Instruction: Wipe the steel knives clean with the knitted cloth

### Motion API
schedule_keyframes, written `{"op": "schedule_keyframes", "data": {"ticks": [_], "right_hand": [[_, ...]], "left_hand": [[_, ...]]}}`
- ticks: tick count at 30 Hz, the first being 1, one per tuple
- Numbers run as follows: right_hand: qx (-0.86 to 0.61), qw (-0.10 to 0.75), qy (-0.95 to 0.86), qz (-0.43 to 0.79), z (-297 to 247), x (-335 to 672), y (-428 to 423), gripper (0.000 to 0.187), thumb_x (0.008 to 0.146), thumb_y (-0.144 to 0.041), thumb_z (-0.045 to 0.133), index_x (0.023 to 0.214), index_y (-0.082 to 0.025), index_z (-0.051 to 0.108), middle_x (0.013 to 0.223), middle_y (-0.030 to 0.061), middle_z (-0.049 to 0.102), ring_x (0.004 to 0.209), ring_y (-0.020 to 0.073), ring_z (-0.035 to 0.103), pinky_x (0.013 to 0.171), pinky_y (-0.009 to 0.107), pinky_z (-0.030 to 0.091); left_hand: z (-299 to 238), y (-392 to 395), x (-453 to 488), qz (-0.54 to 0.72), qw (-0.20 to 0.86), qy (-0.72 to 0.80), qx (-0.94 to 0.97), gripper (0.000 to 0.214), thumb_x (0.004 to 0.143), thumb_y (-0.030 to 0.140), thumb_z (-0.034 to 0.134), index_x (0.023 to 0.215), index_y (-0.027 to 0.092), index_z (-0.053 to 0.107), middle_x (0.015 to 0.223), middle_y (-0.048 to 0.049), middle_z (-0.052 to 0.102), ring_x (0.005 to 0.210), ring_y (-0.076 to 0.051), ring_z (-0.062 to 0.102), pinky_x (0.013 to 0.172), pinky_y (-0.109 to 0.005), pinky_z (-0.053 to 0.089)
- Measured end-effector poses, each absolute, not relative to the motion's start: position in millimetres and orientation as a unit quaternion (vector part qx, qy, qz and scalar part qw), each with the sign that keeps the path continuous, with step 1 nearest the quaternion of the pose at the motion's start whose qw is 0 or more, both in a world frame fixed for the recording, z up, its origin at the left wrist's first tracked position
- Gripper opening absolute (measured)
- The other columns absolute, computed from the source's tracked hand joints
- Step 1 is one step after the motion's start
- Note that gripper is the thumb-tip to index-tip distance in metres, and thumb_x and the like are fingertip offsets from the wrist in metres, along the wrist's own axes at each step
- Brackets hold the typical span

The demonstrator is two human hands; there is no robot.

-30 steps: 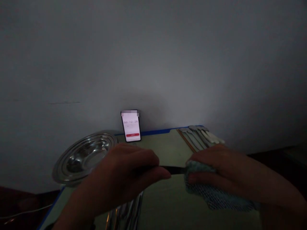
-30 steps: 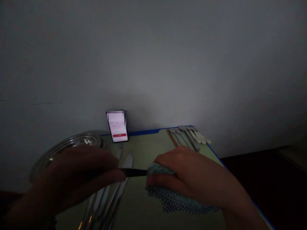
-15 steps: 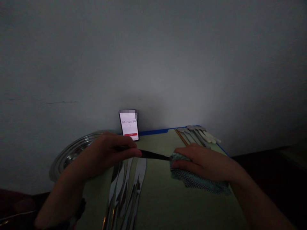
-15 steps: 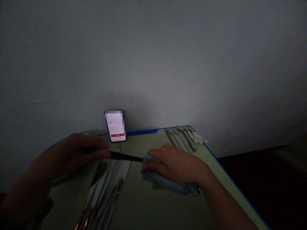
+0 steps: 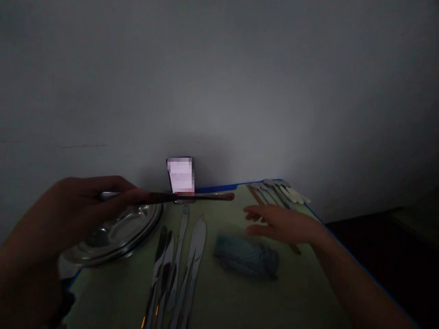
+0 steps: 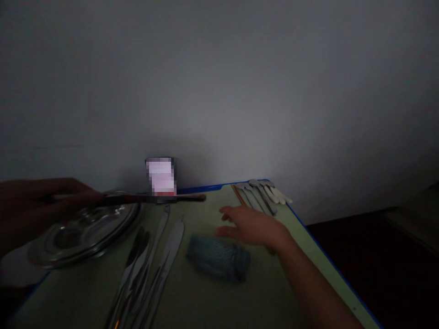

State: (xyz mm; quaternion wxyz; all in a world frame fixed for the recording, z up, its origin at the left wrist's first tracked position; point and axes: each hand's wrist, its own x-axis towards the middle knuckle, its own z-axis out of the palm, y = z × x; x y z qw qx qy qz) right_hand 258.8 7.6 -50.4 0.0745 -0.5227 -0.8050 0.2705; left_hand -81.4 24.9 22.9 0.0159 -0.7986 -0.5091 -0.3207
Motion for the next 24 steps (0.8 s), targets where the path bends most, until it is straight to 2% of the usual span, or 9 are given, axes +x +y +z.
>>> {"op": "schedule_keyframes", "data": {"ticks": [3, 5, 7, 9, 12, 14, 16, 20, 24], "right_hand": [[-0.583, 0.214, -0.775, 0.119, -41.2, 266.5, 1.5, 0.064, 0.084, -0.051, 0.049, 0.137, -0.017, 0.035, 0.139, 0.0157, 0.044, 0.128, 0.0279, 0.04, 0.104, 0.046, 0.032], [-0.551, 0.241, -0.792, 0.104, -34.7, 260.0, -5.2, 0.067, 0.084, -0.051, 0.051, 0.139, -0.02, 0.031, 0.14, 0.0141, 0.042, 0.128, 0.0262, 0.038, 0.103, 0.044, 0.033], [-0.478, 0.213, -0.835, 0.171, -30.2, 248.3, -9.6, 0.049, 0.088, -0.045, 0.047, 0.132, -0.023, 0.04, 0.122, 0.0085, 0.059, 0.111, 0.02, 0.054, 0.093, 0.036, 0.041], [-0.445, 0.171, -0.855, 0.207, -29.0, 239.4, -7.8, 0.028, 0.094, -0.037, 0.038, 0.111, -0.022, 0.054, 0.09, 0.0027, 0.066, 0.083, 0.0151, 0.06, 0.075, 0.029, 0.045], [-0.457, 0.177, -0.846, 0.212, -36.1, 243.1, 8.1, 0.025, 0.094, -0.032, 0.037, 0.089, -0.018, 0.057, 0.076, 0.0006, 0.06, 0.068, 0.0119, 0.054, 0.063, 0.025, 0.04], [-0.509, 0.179, -0.813, 0.219, -46.9, 254.2, 23.8, 0.026, 0.094, -0.03, 0.036, 0.082, -0.017, 0.055, 0.072, 0.0014, 0.059, 0.065, 0.0118, 0.053, 0.059, 0.024, 0.039], [-0.617, 0.197, -0.74, 0.18, -60.3, 265.4, 38.7, 0.023, 0.091, -0.029, 0.038, 0.084, -0.015, 0.055, 0.079, 0.0062, 0.062, 0.07, 0.0139, 0.056, 0.061, 0.025, 0.04], [-0.663, 0.173, -0.693, 0.223, -84.2, 273.6, 54.4, 0.03, 0.092, -0.028, 0.031, 0.091, -0.011, 0.055, 0.067, 0.0073, 0.066, 0.045, 0.0115, 0.055, 0.045, 0.024, 0.04], [-0.681, 0.144, -0.681, 0.228, -98.2, 269.0, 57.8, 0.029, 0.09, -0.024, 0.033, 0.102, -0.011, 0.056, 0.064, 0.0076, 0.068, 0.042, 0.0121, 0.057, 0.044, 0.023, 0.042]], "left_hand": [[16.5, 26.8, -57.5, -0.281, -0.076, -0.452, -0.843, 0.028, 0.078, 0.042, 0.062, 0.069, 0.016, 0.069, 0.038, 0.0108, 0.047, 0.034, 0.0, 0.04, 0.038, -0.007, 0.028], [10.5, 26.7, -36.3, -0.271, -0.101, -0.416, -0.862, 0.027, 0.081, 0.038, 0.058, 0.07, 0.016, 0.07, 0.044, 0.0078, 0.053, 0.04, -0.003, 0.044, 0.041, -0.01, 0.031], [2.8, 27.0, -15.8, -0.268, -0.135, -0.41, -0.861, 0.031, 0.081, 0.039, 0.056, 0.064, 0.016, 0.068, 0.043, 0.0059, 0.051, 0.039, -0.005, 0.042, 0.039, -0.013, 0.029], [-7.2, 29.3, 0.4, -0.28, -0.164, -0.406, -0.854, 0.032, 0.08, 0.04, 0.058, 0.062, 0.015, 0.066, 0.041, 0.0057, 0.048, 0.039, -0.006, 0.04, 0.038, -0.016, 0.029], [-26.3, 37.4, 15.6, -0.326, -0.211, -0.449, -0.804, 0.032, 0.081, 0.042, 0.057, 0.095, 0.014, 0.063, 0.061, 0.0009, 0.063, 0.046, -0.009, 0.052, 0.044, -0.019, 0.039], [-40.8, 44.1, 21.5, -0.343, -0.267, -0.479, -0.763, 0.048, 0.088, 0.042, 0.046, 0.128, 0.015, 0.041, 0.083, -0.0048, 0.069, 0.046, -0.01, 0.056, 0.045, -0.022, 0.044], [-55.3, 49.1, 25.5, -0.294, -0.277, -0.485, -0.775, 0.058, 0.09, 0.042, 0.043, 0.138, 0.015, 0.026, 0.097, -0.0092, 0.069, 0.051, -0.012, 0.061, 0.053, -0.027, 0.049], [-77.0, 50.7, 30.7, -0.145, -0.22, -0.445, -0.856, 0.039, 0.087, 0.037, 0.047, 0.12, 0.017, 0.053, 0.11, -0.0097, 0.066, 0.079, -0.018, 0.065, 0.076, -0.034, 0.05], [-83.5, 47.6, 31.0, -0.098, -0.198, -0.419, -0.881, 0.033, 0.089, 0.036, 0.044, 0.111, 0.017, 0.06, 0.107, -0.0087, 0.066, 0.089, -0.02, 0.063, 0.082, -0.035, 0.048]]}}
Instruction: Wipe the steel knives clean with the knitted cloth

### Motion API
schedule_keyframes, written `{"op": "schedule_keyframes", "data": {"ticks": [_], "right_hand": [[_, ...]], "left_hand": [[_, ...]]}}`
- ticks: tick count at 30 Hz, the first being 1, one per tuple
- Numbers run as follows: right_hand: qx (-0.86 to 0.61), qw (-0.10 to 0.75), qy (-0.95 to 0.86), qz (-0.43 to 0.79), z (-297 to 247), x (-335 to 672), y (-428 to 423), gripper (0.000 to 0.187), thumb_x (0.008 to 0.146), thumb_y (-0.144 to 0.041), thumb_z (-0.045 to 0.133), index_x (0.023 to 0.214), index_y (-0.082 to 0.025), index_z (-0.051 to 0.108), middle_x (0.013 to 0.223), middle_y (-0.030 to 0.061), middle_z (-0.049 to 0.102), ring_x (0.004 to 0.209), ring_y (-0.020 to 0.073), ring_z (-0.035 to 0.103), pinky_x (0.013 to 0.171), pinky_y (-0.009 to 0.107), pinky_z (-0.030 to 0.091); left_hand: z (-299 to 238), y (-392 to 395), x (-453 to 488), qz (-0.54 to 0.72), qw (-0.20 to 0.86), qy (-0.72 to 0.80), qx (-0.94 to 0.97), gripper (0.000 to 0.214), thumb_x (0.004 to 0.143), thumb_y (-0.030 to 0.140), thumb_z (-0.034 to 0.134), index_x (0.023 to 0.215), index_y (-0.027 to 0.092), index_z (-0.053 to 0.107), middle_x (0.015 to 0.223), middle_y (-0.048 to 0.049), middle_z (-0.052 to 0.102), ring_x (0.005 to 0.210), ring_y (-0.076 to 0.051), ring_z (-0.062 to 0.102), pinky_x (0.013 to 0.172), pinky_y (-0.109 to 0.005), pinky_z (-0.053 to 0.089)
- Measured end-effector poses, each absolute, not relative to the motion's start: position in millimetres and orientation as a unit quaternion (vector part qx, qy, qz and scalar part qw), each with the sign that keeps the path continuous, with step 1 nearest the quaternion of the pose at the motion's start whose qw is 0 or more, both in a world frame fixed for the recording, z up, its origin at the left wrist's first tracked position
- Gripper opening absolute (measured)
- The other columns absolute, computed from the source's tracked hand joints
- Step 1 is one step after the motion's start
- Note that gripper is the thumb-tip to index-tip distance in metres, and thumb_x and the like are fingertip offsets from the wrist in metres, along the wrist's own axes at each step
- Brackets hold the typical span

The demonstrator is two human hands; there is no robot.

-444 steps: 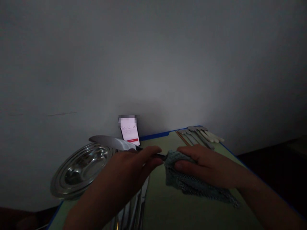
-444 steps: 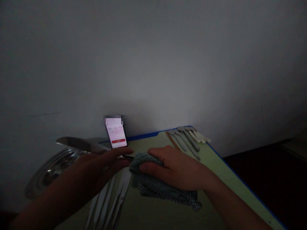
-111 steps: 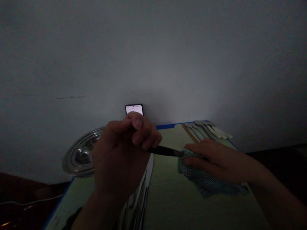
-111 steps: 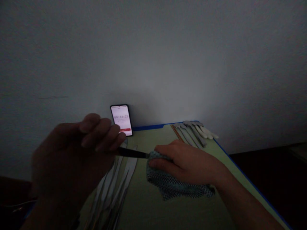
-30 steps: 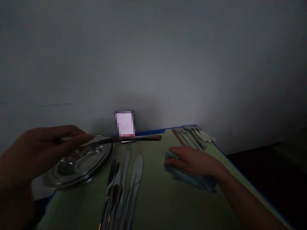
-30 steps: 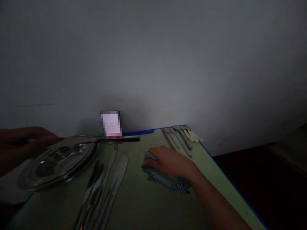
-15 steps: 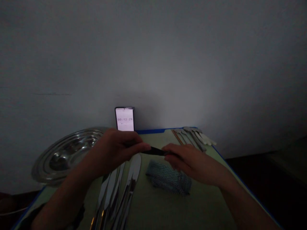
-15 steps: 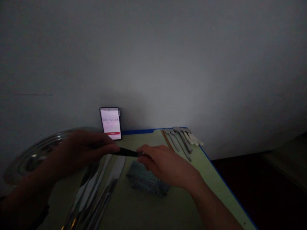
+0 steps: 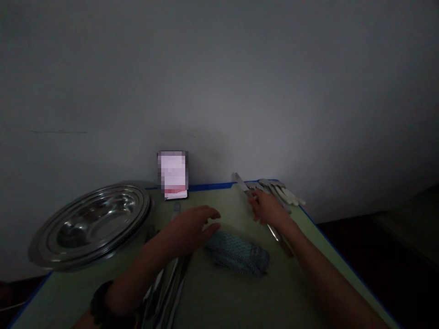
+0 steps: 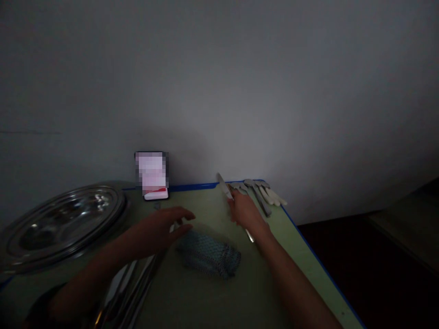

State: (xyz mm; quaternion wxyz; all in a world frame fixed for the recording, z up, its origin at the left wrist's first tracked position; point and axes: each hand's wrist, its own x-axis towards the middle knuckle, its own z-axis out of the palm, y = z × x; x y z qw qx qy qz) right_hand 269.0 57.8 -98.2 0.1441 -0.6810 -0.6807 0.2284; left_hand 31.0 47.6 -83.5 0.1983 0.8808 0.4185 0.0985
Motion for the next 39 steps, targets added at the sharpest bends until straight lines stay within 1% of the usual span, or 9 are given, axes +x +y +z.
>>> {"op": "schedule_keyframes", "data": {"ticks": [2, 4, 6, 8, 15, 18, 23, 32, 39], "right_hand": [[-0.69, 0.127, -0.682, 0.205, -102.7, 267.6, 59.7, 0.03, 0.089, -0.023, 0.034, 0.099, -0.01, 0.06, 0.069, 0.011, 0.069, 0.052, 0.0157, 0.063, 0.053, 0.026, 0.046], [-0.694, 0.111, -0.69, 0.175, -105.8, 267.9, 62.0, 0.032, 0.088, -0.021, 0.035, 0.092, -0.009, 0.064, 0.081, 0.0161, 0.071, 0.071, 0.0213, 0.067, 0.067, 0.031, 0.047], [-0.69, 0.099, -0.701, 0.148, -107.6, 268.9, 63.9, 0.033, 0.087, -0.018, 0.035, 0.09, -0.009, 0.067, 0.094, 0.0184, 0.07, 0.089, 0.0253, 0.065, 0.08, 0.035, 0.044], [-0.687, 0.088, -0.709, 0.133, -109.2, 269.4, 64.6, 0.035, 0.086, -0.015, 0.034, 0.095, -0.009, 0.067, 0.099, 0.0179, 0.069, 0.096, 0.0259, 0.063, 0.085, 0.035, 0.042], [-0.712, 0.06, -0.693, 0.096, -116.6, 261.4, 60.7, 0.044, 0.08, -0.008, 0.038, 0.12, -0.009, 0.055, 0.112, 0.0198, 0.06, 0.104, 0.0251, 0.058, 0.087, 0.034, 0.041], [-0.719, 0.059, -0.687, 0.084, -115.8, 257.8, 58.5, 0.049, 0.079, -0.006, 0.035, 0.125, -0.012, 0.052, 0.116, 0.0178, 0.059, 0.108, 0.0245, 0.056, 0.089, 0.034, 0.04], [-0.711, 0.05, -0.697, 0.078, -113.5, 256.5, 57.8, 0.047, 0.085, -0.01, 0.032, 0.125, -0.019, 0.054, 0.112, 0.0134, 0.063, 0.102, 0.0228, 0.06, 0.088, 0.033, 0.041], [-0.695, 0.012, -0.718, 0.046, -122.5, 243.6, 53.0, 0.046, 0.087, -0.009, 0.031, 0.128, -0.01, 0.05, 0.12, 0.0222, 0.054, 0.1, 0.0248, 0.061, 0.081, 0.03, 0.046], [-0.729, -0.025, -0.684, -0.003, -121.2, 232.7, 46.6, 0.044, 0.087, -0.007, 0.028, 0.124, -0.01, 0.051, 0.115, 0.0229, 0.058, 0.09, 0.0286, 0.066, 0.068, 0.036, 0.051]], "left_hand": [[-84.3, 47.1, 28.9, 0.079, 0.193, 0.415, 0.886, 0.033, 0.088, 0.036, 0.044, 0.111, 0.017, 0.061, 0.109, -0.0088, 0.066, 0.093, -0.022, 0.063, 0.083, -0.036, 0.047], [-85.2, 47.3, 26.9, 0.063, 0.191, 0.412, 0.889, 0.033, 0.088, 0.036, 0.045, 0.11, 0.018, 0.062, 0.11, -0.0087, 0.065, 0.097, -0.023, 0.062, 0.084, -0.036, 0.047], [-85.5, 47.4, 26.6, 0.053, 0.194, 0.404, 0.892, 0.032, 0.088, 0.035, 0.045, 0.109, 0.018, 0.062, 0.11, -0.0084, 0.065, 0.098, -0.023, 0.061, 0.084, -0.035, 0.046], [-84.8, 47.1, 28.0, 0.053, 0.198, 0.387, 0.899, 0.029, 0.089, 0.033, 0.045, 0.107, 0.019, 0.063, 0.108, -0.0071, 0.066, 0.098, -0.022, 0.061, 0.085, -0.034, 0.046], [-84.3, 45.4, 33.6, 0.026, 0.197, 0.344, 0.918, 0.025, 0.088, 0.026, 0.046, 0.105, 0.019, 0.064, 0.104, -0.0067, 0.066, 0.094, -0.02, 0.062, 0.083, -0.032, 0.046], [-90.1, 45.6, 34.4, 0.0, 0.178, 0.344, 0.922, 0.024, 0.084, 0.022, 0.05, 0.104, 0.018, 0.065, 0.104, -0.0078, 0.067, 0.095, -0.022, 0.062, 0.082, -0.033, 0.047], [-98.0, 45.8, 36.7, -0.007, 0.161, 0.349, 0.923, 0.023, 0.083, 0.021, 0.05, 0.1, 0.019, 0.066, 0.099, -0.0084, 0.069, 0.092, -0.024, 0.063, 0.081, -0.036, 0.047], [-100.8, 43.8, 40.5, -0.016, 0.138, 0.361, 0.922, 0.022, 0.085, 0.026, 0.048, 0.096, 0.02, 0.066, 0.092, -0.0087, 0.07, 0.088, -0.025, 0.064, 0.078, -0.038, 0.048], [-99.6, 43.2, 42.4, -0.023, 0.134, 0.366, 0.921, 0.023, 0.085, 0.025, 0.047, 0.096, 0.02, 0.066, 0.091, -0.0091, 0.07, 0.087, -0.026, 0.064, 0.076, -0.039, 0.049]]}}
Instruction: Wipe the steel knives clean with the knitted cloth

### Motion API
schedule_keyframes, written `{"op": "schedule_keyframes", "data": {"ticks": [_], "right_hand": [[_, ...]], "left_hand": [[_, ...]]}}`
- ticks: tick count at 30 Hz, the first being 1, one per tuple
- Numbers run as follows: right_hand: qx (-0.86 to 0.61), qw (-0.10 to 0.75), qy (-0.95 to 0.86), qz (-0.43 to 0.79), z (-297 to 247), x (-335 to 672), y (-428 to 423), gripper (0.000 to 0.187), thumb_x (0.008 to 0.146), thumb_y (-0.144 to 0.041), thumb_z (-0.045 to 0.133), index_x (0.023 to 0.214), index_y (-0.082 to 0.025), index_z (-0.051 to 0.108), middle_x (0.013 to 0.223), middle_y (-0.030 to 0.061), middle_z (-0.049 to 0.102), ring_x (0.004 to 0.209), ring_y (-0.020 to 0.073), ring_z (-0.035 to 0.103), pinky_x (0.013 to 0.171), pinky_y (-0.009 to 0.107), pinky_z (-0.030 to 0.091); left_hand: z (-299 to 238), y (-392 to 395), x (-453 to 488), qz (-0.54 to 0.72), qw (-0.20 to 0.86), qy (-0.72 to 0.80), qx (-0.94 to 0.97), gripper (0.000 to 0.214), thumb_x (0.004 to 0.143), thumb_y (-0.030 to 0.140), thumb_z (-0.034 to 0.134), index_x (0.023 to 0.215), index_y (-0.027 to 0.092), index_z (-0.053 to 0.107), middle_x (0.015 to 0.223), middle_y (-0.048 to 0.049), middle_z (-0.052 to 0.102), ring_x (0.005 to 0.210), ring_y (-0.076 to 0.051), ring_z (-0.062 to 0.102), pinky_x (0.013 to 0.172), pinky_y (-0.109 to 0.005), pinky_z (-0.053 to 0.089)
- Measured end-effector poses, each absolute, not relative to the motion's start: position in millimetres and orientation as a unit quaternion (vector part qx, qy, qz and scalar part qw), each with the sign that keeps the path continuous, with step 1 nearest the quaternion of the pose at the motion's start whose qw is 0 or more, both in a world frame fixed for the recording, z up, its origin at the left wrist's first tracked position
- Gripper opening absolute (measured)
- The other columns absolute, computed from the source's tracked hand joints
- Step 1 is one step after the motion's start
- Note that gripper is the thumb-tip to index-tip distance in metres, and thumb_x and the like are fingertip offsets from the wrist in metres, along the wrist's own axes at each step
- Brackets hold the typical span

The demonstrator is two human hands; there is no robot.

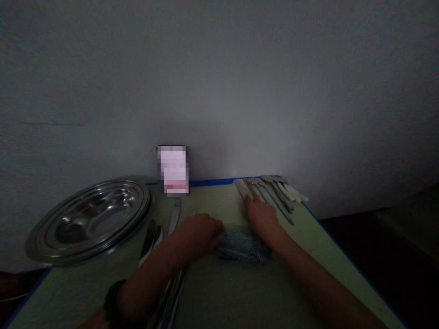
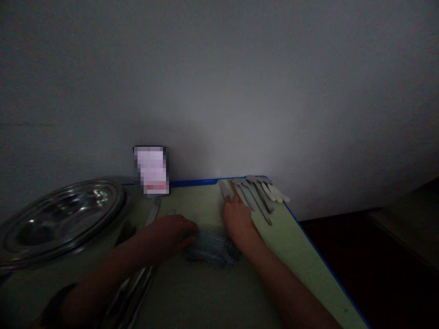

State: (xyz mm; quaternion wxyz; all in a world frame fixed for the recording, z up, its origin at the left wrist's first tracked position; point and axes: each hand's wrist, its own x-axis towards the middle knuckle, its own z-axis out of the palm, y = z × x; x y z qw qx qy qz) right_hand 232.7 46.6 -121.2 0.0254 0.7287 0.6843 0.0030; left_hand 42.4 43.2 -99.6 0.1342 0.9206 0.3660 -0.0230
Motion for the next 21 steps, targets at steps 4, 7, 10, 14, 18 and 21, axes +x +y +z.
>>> {"op": "schedule_keyframes", "data": {"ticks": [4, 7, 10, 14, 18, 21], "right_hand": [[0.717, 0.036, 0.696, 0.02, -121.1, 226.8, 45.1, 0.039, 0.087, -0.006, 0.031, 0.116, -0.01, 0.056, 0.107, 0.0195, 0.061, 0.096, 0.0278, 0.064, 0.072, 0.033, 0.051], [0.72, 0.043, 0.693, 0.027, -122.4, 227.8, 47.8, 0.038, 0.088, -0.007, 0.03, 0.115, -0.01, 0.057, 0.109, 0.0198, 0.061, 0.091, 0.0259, 0.066, 0.068, 0.031, 0.051], [0.721, 0.042, 0.691, 0.038, -123.2, 232.6, 51.4, 0.039, 0.088, -0.007, 0.029, 0.115, -0.01, 0.057, 0.113, 0.0199, 0.06, 0.091, 0.0243, 0.065, 0.066, 0.03, 0.05], [0.712, 0.038, 0.699, 0.054, -122.2, 238.6, 54.1, 0.037, 0.088, -0.008, 0.031, 0.11, -0.01, 0.061, 0.109, 0.0191, 0.063, 0.1, 0.0262, 0.061, 0.074, 0.033, 0.048], [0.713, 0.038, 0.698, 0.063, -121.0, 241.9, 55.2, 0.037, 0.088, -0.009, 0.032, 0.109, -0.01, 0.062, 0.11, 0.0195, 0.063, 0.098, 0.0264, 0.06, 0.076, 0.035, 0.047], [0.715, 0.039, 0.695, 0.065, -120.9, 243.2, 55.8, 0.037, 0.087, -0.009, 0.032, 0.107, -0.009, 0.063, 0.108, 0.0194, 0.064, 0.097, 0.0272, 0.061, 0.076, 0.035, 0.046]], "left_hand": [[-100.8, 44.4, 43.1, -0.022, 0.132, 0.367, 0.921, 0.024, 0.086, 0.026, 0.046, 0.098, 0.021, 0.066, 0.091, -0.0084, 0.07, 0.086, -0.026, 0.064, 0.076, -0.039, 0.048], [-101.4, 44.7, 42.8, -0.023, 0.131, 0.368, 0.92, 0.024, 0.086, 0.026, 0.047, 0.099, 0.022, 0.066, 0.092, -0.008, 0.07, 0.087, -0.025, 0.064, 0.077, -0.038, 0.048], [-101.6, 44.5, 42.6, -0.027, 0.129, 0.371, 0.919, 0.023, 0.085, 0.027, 0.047, 0.097, 0.022, 0.066, 0.09, -0.0073, 0.07, 0.087, -0.023, 0.064, 0.077, -0.035, 0.047], [-102.0, 44.8, 42.7, -0.031, 0.124, 0.373, 0.919, 0.022, 0.085, 0.026, 0.047, 0.094, 0.021, 0.066, 0.088, -0.0075, 0.069, 0.084, -0.023, 0.063, 0.074, -0.034, 0.047], [-102.8, 45.8, 43.0, -0.029, 0.12, 0.37, 0.921, 0.022, 0.086, 0.027, 0.046, 0.095, 0.022, 0.066, 0.089, -0.0073, 0.069, 0.085, -0.024, 0.064, 0.075, -0.036, 0.047], [-103.1, 46.2, 43.3, -0.029, 0.117, 0.365, 0.923, 0.022, 0.086, 0.027, 0.046, 0.094, 0.022, 0.066, 0.087, -0.0069, 0.069, 0.084, -0.025, 0.064, 0.074, -0.038, 0.047]]}}
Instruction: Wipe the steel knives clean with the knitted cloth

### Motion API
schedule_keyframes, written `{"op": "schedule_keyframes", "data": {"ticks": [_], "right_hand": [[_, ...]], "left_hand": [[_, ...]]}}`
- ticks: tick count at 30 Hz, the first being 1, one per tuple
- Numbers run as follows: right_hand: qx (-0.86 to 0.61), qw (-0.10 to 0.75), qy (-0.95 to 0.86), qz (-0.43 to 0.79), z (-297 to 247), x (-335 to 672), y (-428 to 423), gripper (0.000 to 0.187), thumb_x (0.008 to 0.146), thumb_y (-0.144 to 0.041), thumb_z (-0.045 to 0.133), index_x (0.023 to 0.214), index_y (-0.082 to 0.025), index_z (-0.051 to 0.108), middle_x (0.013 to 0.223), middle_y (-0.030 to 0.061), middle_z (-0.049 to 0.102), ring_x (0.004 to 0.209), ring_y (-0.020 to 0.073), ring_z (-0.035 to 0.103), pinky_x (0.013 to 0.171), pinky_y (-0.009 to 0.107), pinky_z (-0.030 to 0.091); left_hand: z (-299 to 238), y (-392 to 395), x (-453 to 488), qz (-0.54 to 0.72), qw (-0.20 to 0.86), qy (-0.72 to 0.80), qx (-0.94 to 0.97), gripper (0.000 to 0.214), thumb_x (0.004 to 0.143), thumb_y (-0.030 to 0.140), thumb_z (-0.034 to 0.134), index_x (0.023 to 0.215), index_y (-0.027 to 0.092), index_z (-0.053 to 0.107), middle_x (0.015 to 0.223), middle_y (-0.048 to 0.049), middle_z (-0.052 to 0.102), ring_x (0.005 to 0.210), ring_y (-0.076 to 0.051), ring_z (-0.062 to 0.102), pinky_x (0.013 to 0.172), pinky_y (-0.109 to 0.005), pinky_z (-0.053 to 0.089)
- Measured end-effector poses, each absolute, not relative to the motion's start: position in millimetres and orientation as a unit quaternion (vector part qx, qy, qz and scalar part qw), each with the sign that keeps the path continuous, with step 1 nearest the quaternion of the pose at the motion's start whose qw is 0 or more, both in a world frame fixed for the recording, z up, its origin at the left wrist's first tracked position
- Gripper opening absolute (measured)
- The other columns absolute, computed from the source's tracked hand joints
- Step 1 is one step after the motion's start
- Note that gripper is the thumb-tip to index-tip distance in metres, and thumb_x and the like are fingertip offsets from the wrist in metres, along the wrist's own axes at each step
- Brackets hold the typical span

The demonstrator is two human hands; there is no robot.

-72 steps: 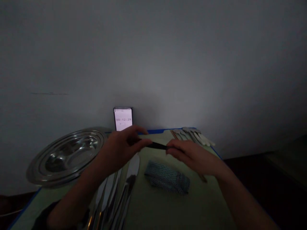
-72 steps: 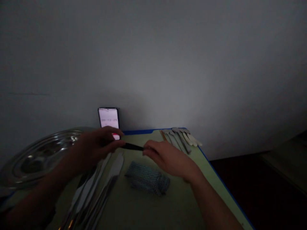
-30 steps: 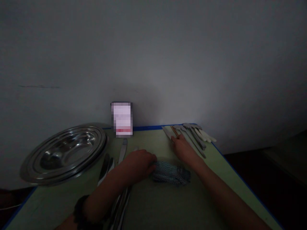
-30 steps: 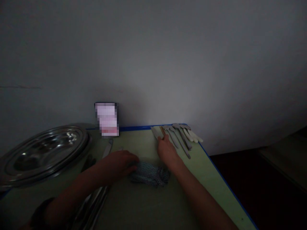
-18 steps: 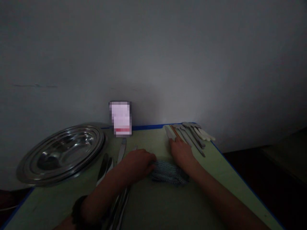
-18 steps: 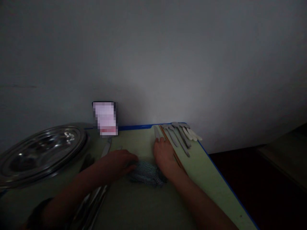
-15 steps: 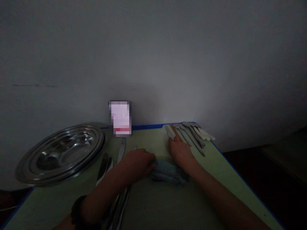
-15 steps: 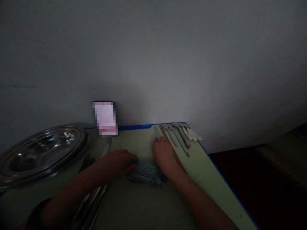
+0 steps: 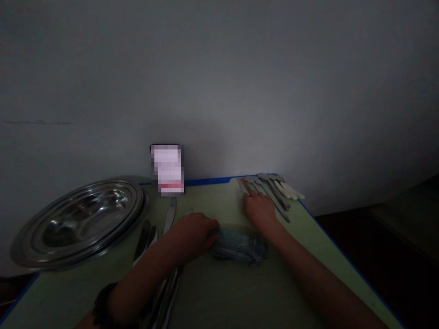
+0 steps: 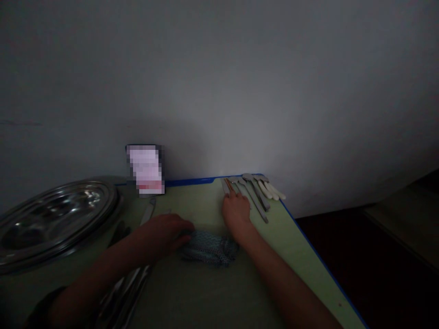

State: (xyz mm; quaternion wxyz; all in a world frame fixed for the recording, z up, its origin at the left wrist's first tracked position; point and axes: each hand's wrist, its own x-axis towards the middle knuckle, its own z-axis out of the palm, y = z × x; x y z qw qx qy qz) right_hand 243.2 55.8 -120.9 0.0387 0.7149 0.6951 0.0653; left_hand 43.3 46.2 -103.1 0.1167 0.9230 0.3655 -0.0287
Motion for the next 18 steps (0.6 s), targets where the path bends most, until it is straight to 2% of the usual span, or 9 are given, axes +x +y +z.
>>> {"op": "schedule_keyframes", "data": {"ticks": [4, 10, 18], "right_hand": [[0.717, 0.038, 0.693, 0.067, -120.8, 244.9, 56.1, 0.038, 0.088, -0.009, 0.031, 0.107, -0.011, 0.064, 0.108, 0.0184, 0.065, 0.097, 0.0275, 0.062, 0.076, 0.036, 0.045], [0.721, 0.038, 0.688, 0.068, -120.6, 250.1, 57.4, 0.04, 0.089, -0.013, 0.031, 0.118, -0.019, 0.058, 0.103, 0.0143, 0.067, 0.094, 0.0277, 0.064, 0.073, 0.036, 0.046], [0.733, 0.041, 0.675, 0.066, -123.0, 251.6, 60.3, 0.04, 0.088, -0.012, 0.03, 0.114, -0.014, 0.06, 0.098, 0.017, 0.068, 0.093, 0.0276, 0.065, 0.073, 0.036, 0.046]], "left_hand": [[-103.4, 46.0, 43.3, -0.03, 0.112, 0.363, 0.925, 0.022, 0.086, 0.027, 0.046, 0.095, 0.023, 0.066, 0.086, -0.0066, 0.07, 0.083, -0.025, 0.065, 0.074, -0.038, 0.047], [-103.5, 45.4, 42.7, -0.031, 0.105, 0.363, 0.925, 0.021, 0.085, 0.026, 0.047, 0.092, 0.021, 0.067, 0.086, -0.0074, 0.07, 0.082, -0.026, 0.065, 0.073, -0.038, 0.047], [-101.8, 44.6, 43.5, -0.033, 0.107, 0.363, 0.925, 0.022, 0.086, 0.027, 0.047, 0.096, 0.023, 0.066, 0.087, -0.0069, 0.07, 0.082, -0.025, 0.065, 0.072, -0.037, 0.047]]}}
